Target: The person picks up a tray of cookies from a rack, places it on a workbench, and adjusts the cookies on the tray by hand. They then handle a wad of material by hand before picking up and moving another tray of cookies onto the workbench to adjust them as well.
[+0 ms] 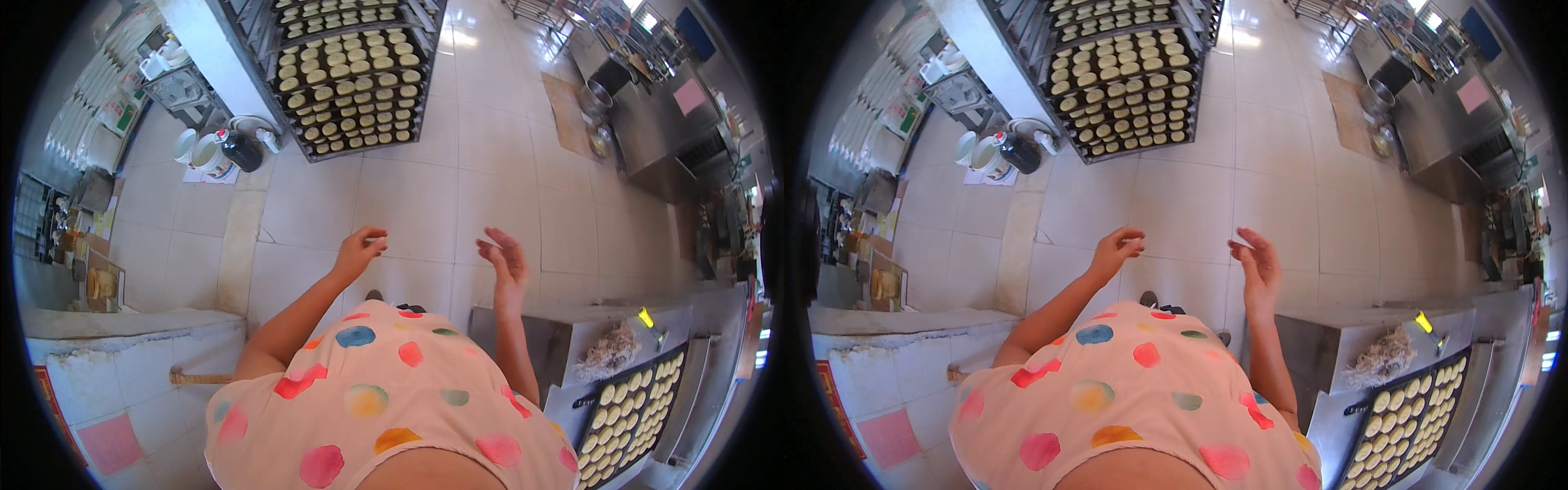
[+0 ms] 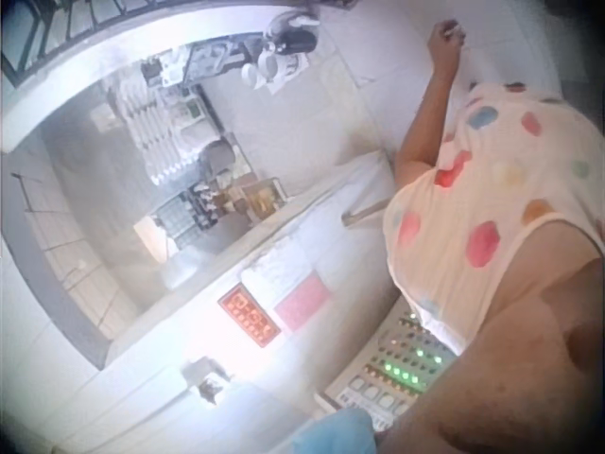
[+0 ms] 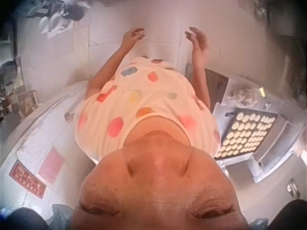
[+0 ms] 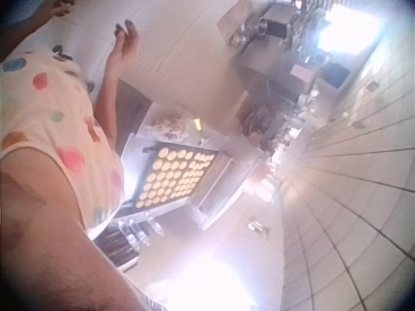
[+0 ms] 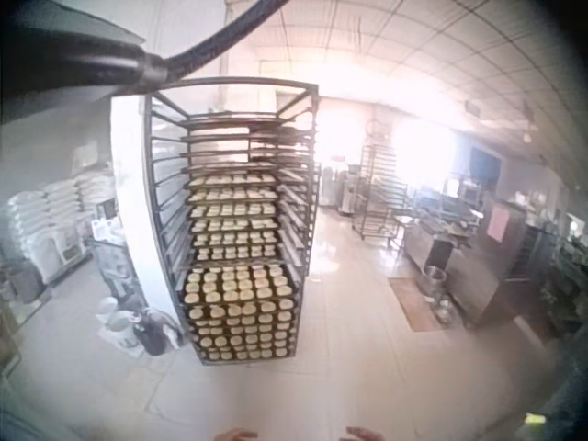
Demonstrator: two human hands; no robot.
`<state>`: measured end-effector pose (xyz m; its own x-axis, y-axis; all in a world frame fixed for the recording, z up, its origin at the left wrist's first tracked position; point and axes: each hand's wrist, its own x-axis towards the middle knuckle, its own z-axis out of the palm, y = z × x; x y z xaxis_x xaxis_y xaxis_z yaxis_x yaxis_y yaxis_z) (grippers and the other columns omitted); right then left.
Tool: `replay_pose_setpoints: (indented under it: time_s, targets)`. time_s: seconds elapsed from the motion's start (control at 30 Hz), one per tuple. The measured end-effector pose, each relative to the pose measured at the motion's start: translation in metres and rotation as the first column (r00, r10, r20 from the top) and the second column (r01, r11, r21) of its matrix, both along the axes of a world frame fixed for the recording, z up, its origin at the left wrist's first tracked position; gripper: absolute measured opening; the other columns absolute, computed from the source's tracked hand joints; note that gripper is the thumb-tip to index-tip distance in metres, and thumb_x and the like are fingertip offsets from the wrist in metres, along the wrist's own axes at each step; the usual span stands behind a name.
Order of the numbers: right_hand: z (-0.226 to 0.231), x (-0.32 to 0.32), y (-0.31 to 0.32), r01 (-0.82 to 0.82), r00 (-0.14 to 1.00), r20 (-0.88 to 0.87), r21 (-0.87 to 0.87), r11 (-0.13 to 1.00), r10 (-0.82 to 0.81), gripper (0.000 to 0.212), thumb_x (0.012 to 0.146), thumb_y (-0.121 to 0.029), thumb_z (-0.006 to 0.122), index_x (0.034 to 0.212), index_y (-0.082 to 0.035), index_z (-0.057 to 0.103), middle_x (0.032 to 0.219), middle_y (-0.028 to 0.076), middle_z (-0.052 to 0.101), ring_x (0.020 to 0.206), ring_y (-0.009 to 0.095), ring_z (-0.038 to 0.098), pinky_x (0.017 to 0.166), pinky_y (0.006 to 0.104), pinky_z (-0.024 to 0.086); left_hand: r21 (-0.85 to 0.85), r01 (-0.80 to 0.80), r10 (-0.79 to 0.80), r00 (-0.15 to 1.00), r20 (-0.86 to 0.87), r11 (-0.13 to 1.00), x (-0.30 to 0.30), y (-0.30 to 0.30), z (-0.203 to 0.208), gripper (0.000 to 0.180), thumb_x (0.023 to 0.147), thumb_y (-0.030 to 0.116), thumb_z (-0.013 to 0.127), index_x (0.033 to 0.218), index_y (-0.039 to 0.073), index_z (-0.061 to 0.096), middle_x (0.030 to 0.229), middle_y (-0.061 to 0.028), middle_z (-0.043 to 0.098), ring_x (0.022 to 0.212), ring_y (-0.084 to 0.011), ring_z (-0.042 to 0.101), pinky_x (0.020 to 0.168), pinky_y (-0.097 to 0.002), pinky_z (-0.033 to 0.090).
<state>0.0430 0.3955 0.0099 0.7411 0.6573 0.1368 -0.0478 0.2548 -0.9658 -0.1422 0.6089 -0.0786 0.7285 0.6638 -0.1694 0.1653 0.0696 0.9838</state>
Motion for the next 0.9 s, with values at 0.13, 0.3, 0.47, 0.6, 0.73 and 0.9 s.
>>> replay_pose_setpoints:
  time_s: [0.13, 0.3, 0.47, 0.6, 0.73, 0.9]
  targets:
    - [-0.009, -0.009, 0.076, -0.13, 0.986, -0.118, -0.072, 0.989, 0.121, 0.025, 0.088, -0.008, 0.047, 0.11, 0.003, 0.052, 0.106, 0.015, 0.059, 0.092, 0.023, 0.061, 0.08, 0.0309, 0.049, -0.125, -0.158, 0.158, 0.987, -0.011, 0.979, -0.05, 0.044, 0.01, 0.027, 0.087, 0.019, 0.053, 0.108, 0.0, 0.054, 0.102, -0.0095, 0.059, 0.085, -0.0187, 0.062, 0.074, -0.029, 0.05]
    - [-0.053, 0.01, 0.14, -0.206, 0.931, -0.336, -0.153, 0.967, 0.145, 0.024, 0.087, -0.009, 0.048, 0.108, 0.003, 0.053, 0.104, 0.015, 0.06, 0.091, 0.022, 0.061, 0.079, 0.0306, 0.049, -0.242, -0.299, 0.312, 0.95, 0.019, 0.923, -0.061, 0.096, 0.01, 0.031, 0.088, 0.018, 0.051, 0.113, 0.0, 0.049, 0.105, -0.0118, 0.059, 0.089, -0.021, 0.061, 0.077, -0.0318, 0.051]
    - [-0.099, 0.068, 0.209, -0.194, 0.895, -0.44, -0.238, 0.952, 0.072, 0.026, 0.086, -0.009, 0.048, 0.108, 0.004, 0.052, 0.102, 0.016, 0.06, 0.091, 0.023, 0.061, 0.079, 0.0301, 0.05, -0.328, -0.352, 0.388, 0.92, 0.049, 0.877, -0.039, 0.169, 0.01, 0.032, 0.088, 0.016, 0.05, 0.115, -0.001, 0.047, 0.107, -0.0138, 0.057, 0.091, -0.0236, 0.06, 0.079, -0.0335, 0.051]
    - [-0.121, 0.131, 0.294, -0.239, 0.86, -0.501, -0.239, 0.941, 0.091, 0.029, 0.085, -0.008, 0.048, 0.112, 0.005, 0.049, 0.105, 0.017, 0.059, 0.094, 0.023, 0.06, 0.081, 0.0308, 0.049, -0.392, -0.434, 0.497, 0.865, 0.07, 0.811, -0.009, 0.26, 0.006, 0.037, 0.087, 0.015, 0.051, 0.119, -0.002, 0.042, 0.112, -0.017, 0.054, 0.098, -0.0273, 0.057, 0.082, -0.0358, 0.05]
    - [-0.141, 0.204, 0.411, -0.297, 0.824, -0.542, -0.166, 0.94, 0.164, 0.033, 0.084, -0.009, 0.049, 0.114, 0.004, 0.047, 0.109, 0.017, 0.057, 0.099, 0.025, 0.058, 0.084, 0.0329, 0.048, -0.531, -0.429, 0.588, 0.79, 0.171, 0.731, 0.025, 0.367, -0.017, 0.046, 0.085, 0.011, 0.055, 0.124, -0.003, 0.035, 0.118, -0.0203, 0.048, 0.106, -0.0318, 0.052, 0.088, -0.04, 0.046]
    - [-0.162, 0.281, 0.557, -0.315, 0.697, -0.691, -0.056, 0.948, 0.191, 0.031, 0.082, -0.01, 0.055, 0.109, 0.001, 0.05, 0.105, 0.014, 0.058, 0.099, 0.026, 0.057, 0.086, 0.0364, 0.047, -0.668, -0.477, 0.736, 0.659, 0.159, 0.571, 0.073, 0.486, -0.043, 0.047, 0.083, 0.007, 0.056, 0.123, -0.003, 0.035, 0.117, -0.0187, 0.049, 0.108, -0.0312, 0.05, 0.092, -0.0417, 0.044]
